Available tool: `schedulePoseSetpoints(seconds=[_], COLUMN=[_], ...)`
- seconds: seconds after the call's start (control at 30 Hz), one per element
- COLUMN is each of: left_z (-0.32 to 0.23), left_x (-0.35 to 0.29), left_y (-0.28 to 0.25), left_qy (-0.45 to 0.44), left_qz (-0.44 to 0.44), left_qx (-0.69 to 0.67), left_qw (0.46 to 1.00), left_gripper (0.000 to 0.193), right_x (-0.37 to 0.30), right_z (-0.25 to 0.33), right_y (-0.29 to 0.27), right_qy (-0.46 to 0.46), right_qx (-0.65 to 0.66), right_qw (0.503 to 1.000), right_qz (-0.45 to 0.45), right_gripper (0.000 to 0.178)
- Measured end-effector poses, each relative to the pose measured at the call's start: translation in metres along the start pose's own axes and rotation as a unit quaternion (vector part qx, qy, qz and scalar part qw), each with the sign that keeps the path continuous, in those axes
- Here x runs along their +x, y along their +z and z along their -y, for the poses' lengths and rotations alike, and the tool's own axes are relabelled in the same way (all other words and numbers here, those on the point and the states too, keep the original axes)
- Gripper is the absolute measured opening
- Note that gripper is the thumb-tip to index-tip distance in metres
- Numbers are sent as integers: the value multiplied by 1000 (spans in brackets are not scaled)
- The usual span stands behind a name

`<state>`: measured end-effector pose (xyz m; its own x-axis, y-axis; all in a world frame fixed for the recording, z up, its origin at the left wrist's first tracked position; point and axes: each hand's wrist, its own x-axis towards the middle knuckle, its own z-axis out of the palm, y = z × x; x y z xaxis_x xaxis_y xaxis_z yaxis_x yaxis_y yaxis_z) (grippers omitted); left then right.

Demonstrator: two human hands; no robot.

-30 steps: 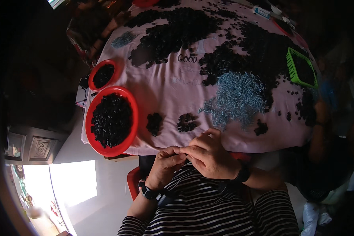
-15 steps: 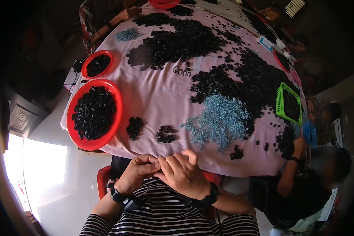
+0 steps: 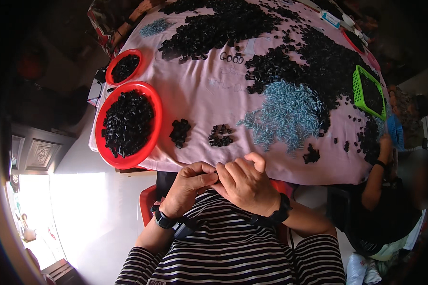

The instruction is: Assembling small black plastic components for shoe or sandal straps by hand.

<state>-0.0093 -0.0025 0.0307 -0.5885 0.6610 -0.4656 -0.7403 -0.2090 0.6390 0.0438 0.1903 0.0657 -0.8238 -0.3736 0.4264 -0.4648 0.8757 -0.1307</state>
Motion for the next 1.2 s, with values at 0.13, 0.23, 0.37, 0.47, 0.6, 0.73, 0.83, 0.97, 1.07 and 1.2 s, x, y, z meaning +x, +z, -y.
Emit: schedulePoseSetpoints(seconds=[0.13, 0.23, 0.37, 0.47, 0.6, 0.73, 0.83, 0.97, 1.07, 1.2], left_z=[-6, -4, 2, 0, 11, 8, 9, 10, 6, 3], left_x=[-5, -6, -5, -5, -3, -4, -2, 3, 3, 0], left_y=[13, 10, 6, 3, -4, -2, 1, -3, -2, -3], left_qy=[6, 16, 19, 9, -16, -5, 32, 7, -6, -6], left_qz=[-1, 8, 25, 40, 51, 54, 41, 63, 63, 24], left_qx=[15, 46, 29, 27, 3, 40, 46, 22, 28, 42], left_qw=[1000, 999, 999, 999, 999, 998, 998, 998, 998, 999], left_gripper=[18, 23, 24, 25, 26, 26, 27, 28, 27, 27], right_x=[-1, 1, 2, 1, -3, -7, -5, -4, -4, -9], right_z=[-5, -6, -5, -6, -3, -5, -8, -11, -14, -57], right_y=[2, 0, -3, -1, 4, 4, 4, 4, 4, 17], right_qy=[-16, -16, -33, -38, -86, -58, -22, -16, -13, 122], right_qx=[-6, -3, 16, 26, 27, 48, 45, 27, 64, 70], right_qw=[1000, 1000, 999, 999, 996, 997, 998, 999, 998, 990], right_qz=[0, -1, 16, 14, -23, 0, -25, -18, 6, 11], right_gripper=[39, 35, 29, 24, 22, 25, 33, 44, 43, 29])
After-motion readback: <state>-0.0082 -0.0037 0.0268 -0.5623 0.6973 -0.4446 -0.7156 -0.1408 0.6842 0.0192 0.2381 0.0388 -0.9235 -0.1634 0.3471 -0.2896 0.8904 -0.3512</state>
